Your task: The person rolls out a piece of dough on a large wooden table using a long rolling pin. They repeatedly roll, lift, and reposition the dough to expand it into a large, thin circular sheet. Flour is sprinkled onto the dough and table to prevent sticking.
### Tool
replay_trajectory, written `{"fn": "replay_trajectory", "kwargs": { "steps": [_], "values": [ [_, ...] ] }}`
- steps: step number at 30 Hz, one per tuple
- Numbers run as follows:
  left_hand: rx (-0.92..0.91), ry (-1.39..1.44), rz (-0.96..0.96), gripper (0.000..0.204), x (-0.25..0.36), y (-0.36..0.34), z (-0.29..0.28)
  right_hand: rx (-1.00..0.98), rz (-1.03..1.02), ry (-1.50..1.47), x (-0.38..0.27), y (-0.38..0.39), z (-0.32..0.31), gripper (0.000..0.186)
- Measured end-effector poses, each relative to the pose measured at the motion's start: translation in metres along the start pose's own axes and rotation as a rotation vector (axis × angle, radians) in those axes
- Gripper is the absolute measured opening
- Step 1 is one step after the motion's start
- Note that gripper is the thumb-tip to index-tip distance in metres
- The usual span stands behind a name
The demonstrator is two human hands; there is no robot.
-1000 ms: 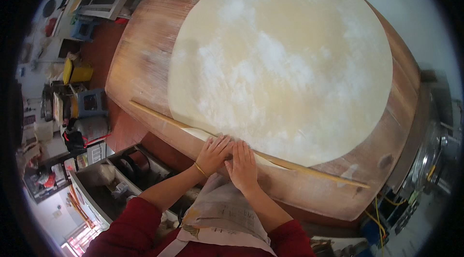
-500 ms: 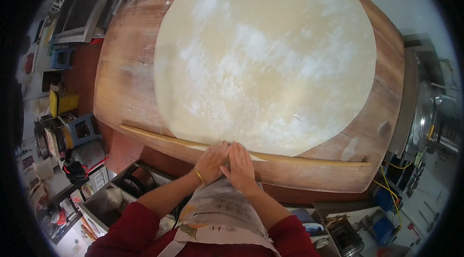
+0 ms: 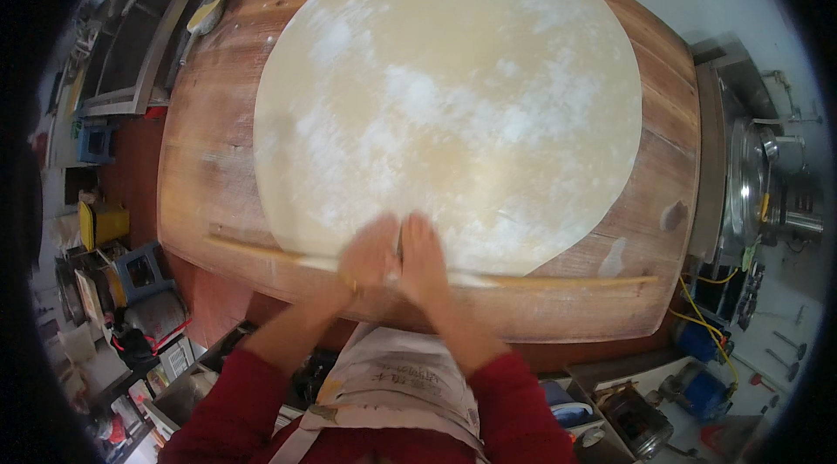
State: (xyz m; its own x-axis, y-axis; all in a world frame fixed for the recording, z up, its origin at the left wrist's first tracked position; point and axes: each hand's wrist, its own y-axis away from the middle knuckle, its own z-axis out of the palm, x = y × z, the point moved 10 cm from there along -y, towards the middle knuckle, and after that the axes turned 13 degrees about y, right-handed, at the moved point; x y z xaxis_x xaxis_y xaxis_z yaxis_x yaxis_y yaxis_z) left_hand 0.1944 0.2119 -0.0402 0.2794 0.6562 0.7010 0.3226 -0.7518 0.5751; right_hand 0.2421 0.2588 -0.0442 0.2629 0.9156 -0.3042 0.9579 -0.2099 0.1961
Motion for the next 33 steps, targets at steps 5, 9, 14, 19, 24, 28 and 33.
{"fn": "replay_trajectory", "kwargs": {
  "steps": [5, 9, 14, 19, 24, 28, 33],
  "values": [
    [0.579, -0.346, 0.054, 0.056, 0.009, -0.051, -0.061, 0.192, 0.085, -0.028, 0.060, -0.097, -0.070, 0.058],
    [0.309, -0.409, 0.032, 0.054, 0.026, -0.073, -0.055, 0.081, -0.012, -0.057, 0.066, -0.051, -0.082, 0.056],
    [0.716, -0.366, 0.064, 0.061, 0.079, -0.179, -0.212, 0.089, -0.083, 0.128, 0.139, -0.108, -0.110, 0.057],
    [0.521, -0.586, 0.224, 0.060, 0.094, -0.233, -0.177, 0.131, -0.167, 0.316, 0.200, -0.191, -0.139, 0.060],
    [0.834, -0.604, 0.569, 0.062, 0.143, -0.290, -0.339, 0.243, -0.086, 0.376, 0.283, -0.292, -0.196, 0.066],
    [0.704, -0.767, 0.294, 0.071, 0.103, -0.296, -0.348, 0.322, 0.028, 0.472, 0.326, -0.338, -0.230, 0.064],
    [0.651, -0.681, 0.175, 0.073, 0.095, -0.307, -0.348, 0.276, 0.084, 0.432, 0.333, -0.330, -0.228, 0.063]
  ]
}}
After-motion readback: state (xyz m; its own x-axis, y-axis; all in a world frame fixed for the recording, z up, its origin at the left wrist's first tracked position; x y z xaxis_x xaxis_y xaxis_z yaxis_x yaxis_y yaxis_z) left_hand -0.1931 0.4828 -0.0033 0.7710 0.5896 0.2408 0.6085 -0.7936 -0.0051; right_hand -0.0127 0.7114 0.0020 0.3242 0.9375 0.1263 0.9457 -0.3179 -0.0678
